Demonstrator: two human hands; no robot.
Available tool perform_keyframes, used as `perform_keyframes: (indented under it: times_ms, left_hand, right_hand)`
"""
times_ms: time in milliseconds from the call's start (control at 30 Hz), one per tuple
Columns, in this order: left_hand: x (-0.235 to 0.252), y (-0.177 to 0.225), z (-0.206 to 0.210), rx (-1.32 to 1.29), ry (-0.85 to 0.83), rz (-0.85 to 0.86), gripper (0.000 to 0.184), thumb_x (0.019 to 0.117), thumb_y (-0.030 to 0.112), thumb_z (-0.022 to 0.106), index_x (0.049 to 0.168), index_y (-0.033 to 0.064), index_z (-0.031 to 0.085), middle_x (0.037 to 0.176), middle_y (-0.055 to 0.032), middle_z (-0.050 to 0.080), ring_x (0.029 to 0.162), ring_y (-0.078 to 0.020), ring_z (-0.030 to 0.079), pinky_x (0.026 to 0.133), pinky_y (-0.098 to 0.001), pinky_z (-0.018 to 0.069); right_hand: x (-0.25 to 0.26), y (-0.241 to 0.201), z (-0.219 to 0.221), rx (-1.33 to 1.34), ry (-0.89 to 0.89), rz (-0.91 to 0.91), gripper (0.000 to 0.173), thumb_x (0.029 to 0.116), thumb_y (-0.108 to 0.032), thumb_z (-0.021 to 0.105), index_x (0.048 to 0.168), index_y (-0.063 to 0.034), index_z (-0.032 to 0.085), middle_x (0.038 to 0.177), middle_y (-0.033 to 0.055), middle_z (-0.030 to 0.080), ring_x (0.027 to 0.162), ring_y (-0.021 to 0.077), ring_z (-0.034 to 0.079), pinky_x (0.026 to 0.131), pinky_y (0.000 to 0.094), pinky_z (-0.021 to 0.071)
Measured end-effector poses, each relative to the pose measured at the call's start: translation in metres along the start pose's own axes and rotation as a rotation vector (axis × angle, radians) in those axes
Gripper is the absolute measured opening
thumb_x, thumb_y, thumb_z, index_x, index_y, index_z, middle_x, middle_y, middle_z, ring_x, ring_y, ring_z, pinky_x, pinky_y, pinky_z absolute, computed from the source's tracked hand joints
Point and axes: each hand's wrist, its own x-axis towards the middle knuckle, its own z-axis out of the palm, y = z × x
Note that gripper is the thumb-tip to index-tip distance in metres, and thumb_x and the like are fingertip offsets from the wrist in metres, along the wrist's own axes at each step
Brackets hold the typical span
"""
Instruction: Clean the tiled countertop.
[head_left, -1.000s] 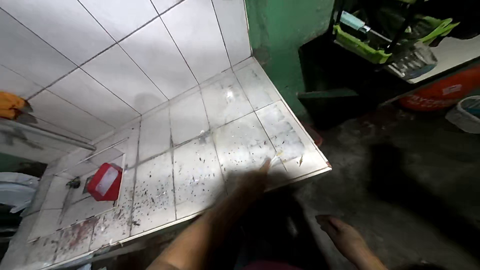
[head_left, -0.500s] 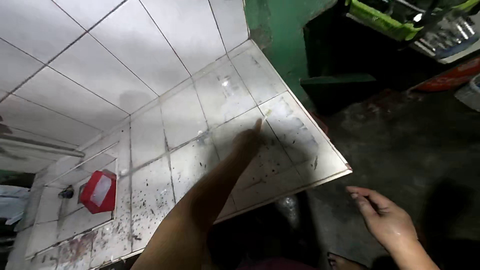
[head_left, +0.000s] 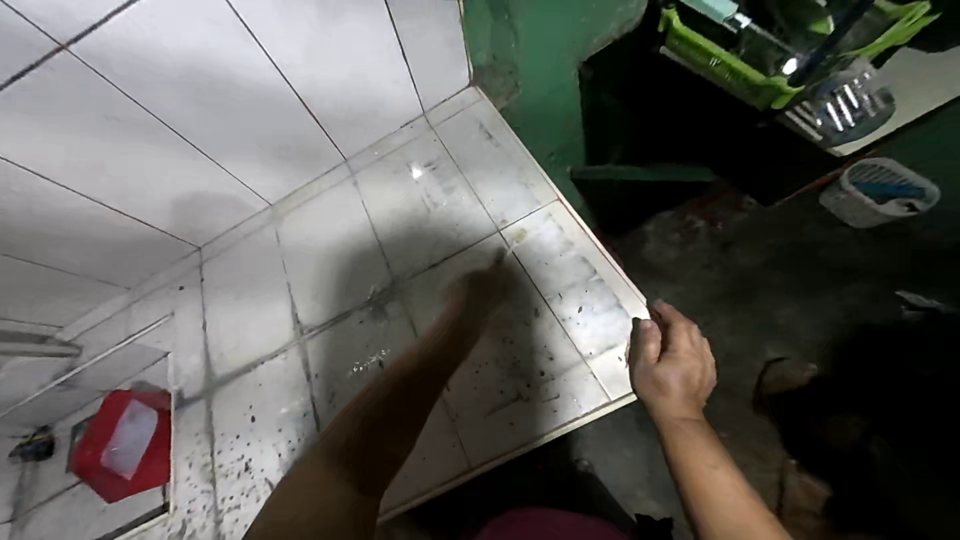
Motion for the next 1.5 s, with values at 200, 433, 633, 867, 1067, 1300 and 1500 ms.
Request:
perform_keyframes:
  times_ms: [200, 433, 633, 867, 1067, 1300, 1500]
  left_hand:
    - [-0.043, 0.052, 0.042, 0.034, -0.199, 0.255, 0.06, 0.1089, 0.014, 0.044, 0.163, 0.0332, 0.027, 0.107, -0.0183, 0.072, 0.092, -0.0372, 0.072, 0.08, -0.0554, 0.0589]
    - [0.021, 0.053, 0.001, 0.016, -0.013, 0.02, 0.058, 0.1105, 0.018, 0.043, 0.164, 0.0316, 0.027, 0.12, -0.0217, 0.07, 0.112, -0.0424, 0.067, 0.094, -0.0597, 0.0531]
    - [-0.039, 0.098, 0.028, -0.511, -0.124, -0.091, 0.051, 0.1131, 0.031, 0.037, 0.161, 0.016, 0.031, 0.119, -0.0254, 0.067, 0.101, -0.0394, 0.069, 0.088, -0.0581, 0.055]
    - [-0.08, 0.144, 0.069, -0.905, -0.001, 0.04, 0.038, 0.1104, 0.015, 0.044, 0.145, 0.0014, 0.042, 0.098, -0.0163, 0.065, 0.079, -0.0201, 0.064, 0.073, -0.0374, 0.0564]
    - [-0.128, 0.091, 0.065, -0.78, 0.064, -0.065, 0.05, 0.1111, 0.03, 0.045, 0.159, 0.0174, 0.039, 0.136, -0.0176, 0.064, 0.116, -0.0292, 0.066, 0.101, -0.0512, 0.0518]
    - [-0.192, -0.047, 0.11, -0.565, 0.964, -0.659, 0.046, 0.1077, 0.015, 0.048, 0.151, 0.0019, 0.046, 0.151, -0.0271, 0.047, 0.141, -0.0415, 0.046, 0.116, -0.0569, 0.0374]
    - [-0.2, -0.099, 0.147, -0.3, 1.113, -0.759, 0.053, 0.1072, 0.028, 0.049, 0.153, 0.0023, 0.044, 0.157, -0.0253, 0.042, 0.146, -0.0417, 0.04, 0.12, -0.0572, 0.0328]
  right_hand:
    - [-0.002, 0.0, -0.003, 0.019, 0.032, -0.054, 0.053, 0.11, -0.037, 0.032, 0.145, -0.0036, 0.055, 0.134, 0.026, 0.064, 0.121, 0.0473, 0.062, 0.098, 0.0656, 0.0469]
    - [0.001, 0.001, -0.02, 0.071, -0.151, -0.082, 0.053, 0.1097, -0.036, 0.033, 0.149, -0.0058, 0.051, 0.139, 0.0264, 0.06, 0.125, 0.0499, 0.058, 0.099, 0.0694, 0.0439]
    - [0.026, 0.002, -0.046, 0.288, -0.33, -0.402, 0.043, 0.1056, -0.02, 0.049, 0.139, 0.0049, 0.058, 0.141, 0.0274, 0.058, 0.13, 0.0451, 0.056, 0.109, 0.059, 0.046]
    - [0.054, -0.042, -0.072, 0.526, -0.735, -0.236, 0.042, 0.1101, -0.022, 0.048, 0.149, -0.0065, 0.053, 0.129, 0.0155, 0.068, 0.106, 0.0221, 0.068, 0.092, 0.0452, 0.0551]
    - [0.081, -0.03, -0.066, 0.429, -0.925, -0.298, 0.052, 0.1099, -0.015, 0.048, 0.159, -0.0102, 0.032, 0.107, 0.0146, 0.072, 0.078, 0.0205, 0.069, 0.07, 0.0406, 0.0594]
    - [0.088, -0.038, -0.08, -0.369, -1.134, -0.663, 0.048, 0.1075, -0.009, 0.047, 0.154, -0.0175, 0.049, 0.134, 0.021, 0.065, 0.118, 0.0392, 0.065, 0.102, 0.0579, 0.0501]
    - [0.104, -0.078, -0.014, -0.55, -0.767, -0.87, 0.048, 0.1083, -0.025, 0.051, 0.154, -0.0389, 0.047, 0.117, 0.0188, 0.072, 0.097, 0.0422, 0.072, 0.077, 0.0621, 0.057]
